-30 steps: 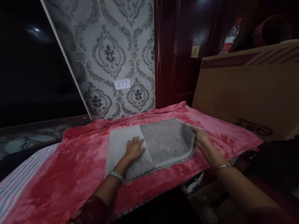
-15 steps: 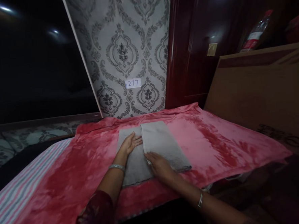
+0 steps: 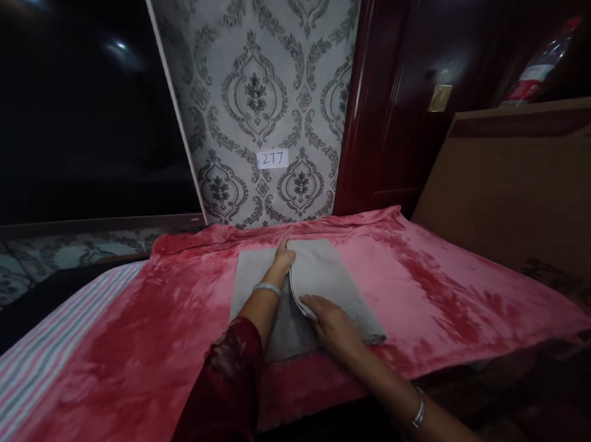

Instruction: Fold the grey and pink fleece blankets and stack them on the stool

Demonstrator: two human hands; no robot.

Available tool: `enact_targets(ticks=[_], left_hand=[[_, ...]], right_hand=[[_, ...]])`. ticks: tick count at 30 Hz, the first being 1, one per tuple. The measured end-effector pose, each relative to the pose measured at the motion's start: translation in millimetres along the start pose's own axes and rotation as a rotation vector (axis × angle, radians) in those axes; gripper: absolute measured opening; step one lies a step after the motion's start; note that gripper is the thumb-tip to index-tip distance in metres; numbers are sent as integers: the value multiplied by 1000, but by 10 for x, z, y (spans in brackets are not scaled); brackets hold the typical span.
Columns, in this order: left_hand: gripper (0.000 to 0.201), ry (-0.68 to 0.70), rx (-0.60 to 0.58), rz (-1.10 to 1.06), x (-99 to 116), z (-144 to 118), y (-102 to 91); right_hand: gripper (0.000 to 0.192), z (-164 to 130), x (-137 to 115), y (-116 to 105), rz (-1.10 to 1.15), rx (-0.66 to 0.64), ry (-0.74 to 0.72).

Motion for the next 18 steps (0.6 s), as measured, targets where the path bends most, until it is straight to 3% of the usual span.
enact_targets(ticks=[4,8,13,15,18], left_hand=[[63,22,-24,57,310,119,-72],[58,52,17,131,496,244,-538],[29,0,87,278,229,157,-1139],[15,-10,100,315,79,115,-1241],[14,9,119,318,-44,122,-1245]], right_hand=[[67,123,-198,-94,43,34,-15],[64,231,-577,50,44,-3,-94],[42,125,-919,487,-87,-118,-191],[36,48,-937,619,-131,-147,-222],[39,-12,-886,693,-144,-135,-222]])
Point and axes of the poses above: each hand's wrist, its own z-axis towards the middle knuckle, its own y-axis out of the palm, x = y × z, the point moved 2 cm from there along z, towards the middle knuckle, and after that the axes turned 12 degrees about x, right-handed, at the moved point
